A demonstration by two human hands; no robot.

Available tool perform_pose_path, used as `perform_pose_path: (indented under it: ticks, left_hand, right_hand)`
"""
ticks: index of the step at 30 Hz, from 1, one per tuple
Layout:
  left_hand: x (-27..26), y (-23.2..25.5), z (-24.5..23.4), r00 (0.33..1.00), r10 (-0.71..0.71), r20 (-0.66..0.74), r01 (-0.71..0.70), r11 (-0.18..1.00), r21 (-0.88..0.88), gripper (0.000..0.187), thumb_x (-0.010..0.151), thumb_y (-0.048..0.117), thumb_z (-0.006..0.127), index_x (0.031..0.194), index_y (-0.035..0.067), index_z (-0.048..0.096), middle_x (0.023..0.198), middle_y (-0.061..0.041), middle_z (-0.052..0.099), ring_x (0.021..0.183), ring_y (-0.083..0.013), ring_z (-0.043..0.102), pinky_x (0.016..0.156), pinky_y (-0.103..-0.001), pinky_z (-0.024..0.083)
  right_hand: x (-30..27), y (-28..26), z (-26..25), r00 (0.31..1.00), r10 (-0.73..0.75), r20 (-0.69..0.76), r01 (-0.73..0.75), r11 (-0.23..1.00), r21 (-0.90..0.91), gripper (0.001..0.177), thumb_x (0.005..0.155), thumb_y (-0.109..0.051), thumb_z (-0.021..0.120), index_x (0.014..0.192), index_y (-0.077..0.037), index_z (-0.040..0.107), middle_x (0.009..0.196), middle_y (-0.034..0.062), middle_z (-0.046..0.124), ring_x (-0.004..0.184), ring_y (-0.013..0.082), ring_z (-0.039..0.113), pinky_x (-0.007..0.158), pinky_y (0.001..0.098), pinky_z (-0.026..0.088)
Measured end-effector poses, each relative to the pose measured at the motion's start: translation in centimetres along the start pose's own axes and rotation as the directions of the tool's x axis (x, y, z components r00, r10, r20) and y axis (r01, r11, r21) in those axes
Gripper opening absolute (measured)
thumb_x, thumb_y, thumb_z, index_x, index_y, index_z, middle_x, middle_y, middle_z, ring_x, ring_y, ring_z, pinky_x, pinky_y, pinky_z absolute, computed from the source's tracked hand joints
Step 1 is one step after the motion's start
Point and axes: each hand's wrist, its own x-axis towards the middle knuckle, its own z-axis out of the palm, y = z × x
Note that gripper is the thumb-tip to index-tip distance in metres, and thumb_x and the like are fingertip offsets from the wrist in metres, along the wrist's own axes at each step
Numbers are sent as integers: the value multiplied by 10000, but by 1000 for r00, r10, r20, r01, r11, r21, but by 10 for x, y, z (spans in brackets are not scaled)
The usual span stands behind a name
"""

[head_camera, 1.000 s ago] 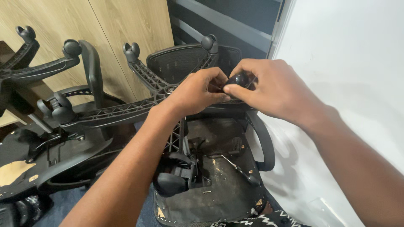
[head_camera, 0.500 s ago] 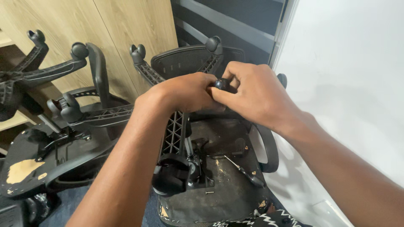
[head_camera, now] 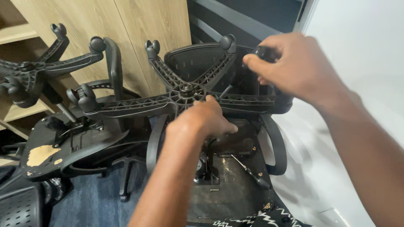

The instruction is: The person assembles an office chair base by inserting a screw into the central hub and tightening it with a screwdriver. They then attach a caster wheel to one of the base arms, securing it with a nut.

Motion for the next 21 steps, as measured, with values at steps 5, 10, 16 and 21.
perform_pose_path:
  ticks: [5, 10, 16, 21]
  left_hand:
    - [1, 6, 26, 981, -187, 56, 182, 979, 89, 1183, 746, 462, 906, 1612, 78, 197, 1689, -191, 124, 1555, -396, 158, 1212, -626, 232]
    - [-5, -20, 30, 960, -257, 113, 223, 943, 248, 1054, 803, 374, 856, 1607, 65, 249, 1721, -163, 100, 1582, -375, 132, 1225, -656, 196]
    - [-16, -50, 32, 984, -172, 46, 154, 951, 267, 994, 858, 249, 767, 1620, 74, 152, 1707, -161, 85, 1580, -332, 91, 1240, -601, 165]
    - [-15, -64, 22, 986, -147, 82, 123, 962, 242, 1025, 851, 301, 778, 1615, 96, 125, 1699, -150, 60, 1573, -329, 59, 1252, -584, 121]
  right_hand:
    - [-5, -8, -6, 999, 51, 4, -51, 999, 16, 278, 923, -338, 690, 1000, -85, 773, 676, 58, 733, 554, 142, 681, 500, 300, 521]
    - [-4, -14, -2, 1000, 16, 19, -17, 997, 81, 252, 903, -307, 684, 1027, -106, 771, 691, 37, 735, 559, 115, 672, 492, 287, 508]
    - [-2, -17, 5, 993, 85, 81, -94, 989, 113, 242, 880, -276, 671, 1054, -146, 777, 718, 39, 733, 584, 118, 650, 505, 293, 505]
    - [-3, -16, 15, 992, 21, 123, -38, 991, 131, 269, 857, -239, 676, 1092, -165, 783, 743, 19, 753, 647, 78, 687, 531, 274, 512]
